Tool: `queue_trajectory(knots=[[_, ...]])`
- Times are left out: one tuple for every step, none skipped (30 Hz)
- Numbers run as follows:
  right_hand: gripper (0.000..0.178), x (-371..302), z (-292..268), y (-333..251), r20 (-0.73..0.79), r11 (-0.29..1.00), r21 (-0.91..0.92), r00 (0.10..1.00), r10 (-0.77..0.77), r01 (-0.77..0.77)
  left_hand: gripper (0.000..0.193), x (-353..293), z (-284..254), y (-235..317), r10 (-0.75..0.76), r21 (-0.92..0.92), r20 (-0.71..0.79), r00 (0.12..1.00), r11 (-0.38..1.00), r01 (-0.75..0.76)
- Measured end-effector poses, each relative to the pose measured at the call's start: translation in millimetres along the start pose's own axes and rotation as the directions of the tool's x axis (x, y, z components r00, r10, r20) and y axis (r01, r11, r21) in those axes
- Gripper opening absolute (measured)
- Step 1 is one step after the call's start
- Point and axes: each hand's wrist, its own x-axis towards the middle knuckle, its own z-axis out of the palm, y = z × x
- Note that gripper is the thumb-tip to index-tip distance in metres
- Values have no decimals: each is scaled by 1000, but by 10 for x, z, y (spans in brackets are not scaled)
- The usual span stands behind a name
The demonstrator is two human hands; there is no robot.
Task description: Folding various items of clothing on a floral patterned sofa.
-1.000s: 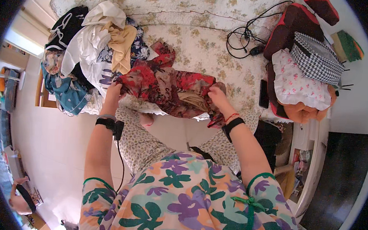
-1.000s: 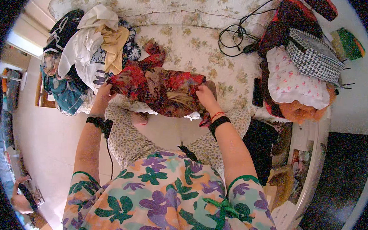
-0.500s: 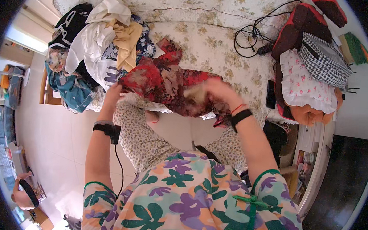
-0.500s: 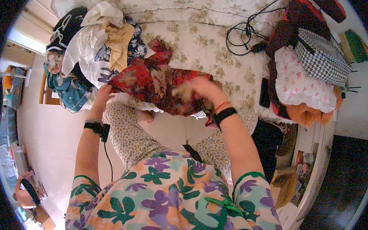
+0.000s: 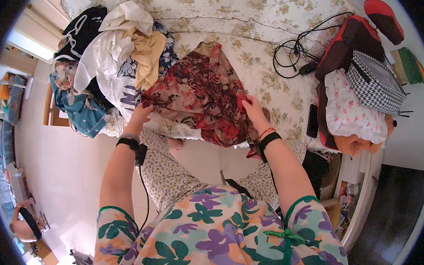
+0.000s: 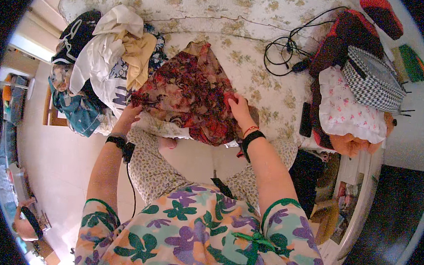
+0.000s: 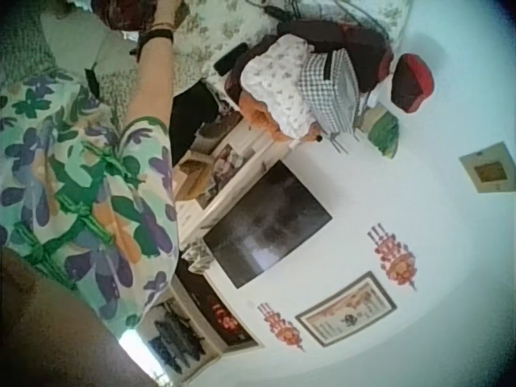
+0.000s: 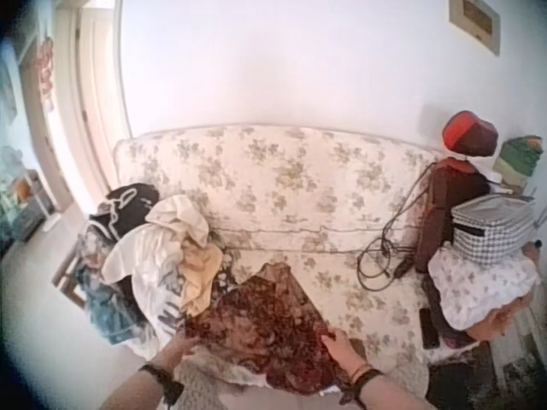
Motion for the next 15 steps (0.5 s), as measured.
queue_trajectory(knots=[[48,45,50,103,-57,997,-80,998,-21,17,36,52,-21,-62,2,1,-1,1000,1000,-2],[51,97,69,197,-115,987,-160,992,-47,28,37,104,-44,-115,-15,45,9,1000,999,14],[51,128,99,211,-111,987,-159,993,-48,30,38,130,-68,-159,-37,88,13,999,996,35],[49,157,118,223,-64,981,-190,997,-40,27,38,163,-64,-195,-74,111,-27,997,991,77],[47,183,128,232,-19,975,-221,999,-30,25,38,199,-57,-223,-73,112,-28,997,991,76],[45,186,144,202,29,968,-252,999,-17,24,36,206,-43,-246,-85,71,-61,995,993,89],[45,191,144,169,31,968,-251,999,-17,24,34,211,-40,-264,-97,30,-92,991,994,101],[39,194,126,135,91,961,-275,996,9,16,27,210,-45,-283,-112,-29,-60,992,993,111],[35,182,77,91,143,953,-304,989,42,4,27,184,-1,-238,-114,-27,-52,992,993,112],[35,196,6,32,137,953,-303,990,43,1,23,154,22,-181,-125,-99,-54,991,988,119],[33,227,-115,-37,52,987,-155,998,-35,43,20,124,32,-119,-136,-170,-56,989,978,125],[31,248,-253,-147,-38,994,-5,994,-105,105,20,93,-49,-78,-133,-169,-60,989,978,121],[28,256,-451,-314,50,968,247,997,-66,52,19,50,-220,-88,-31,-281,-23,999,960,24],[27,200,-535,-695,1,967,237,996,92,-90,19,-50,-417,-153,65,-391,-13,998,918,-65],[28,368,-1209,-403,-63,977,177,992,-112,122,19,3,-186,159,102,-387,61,993,919,-71]])
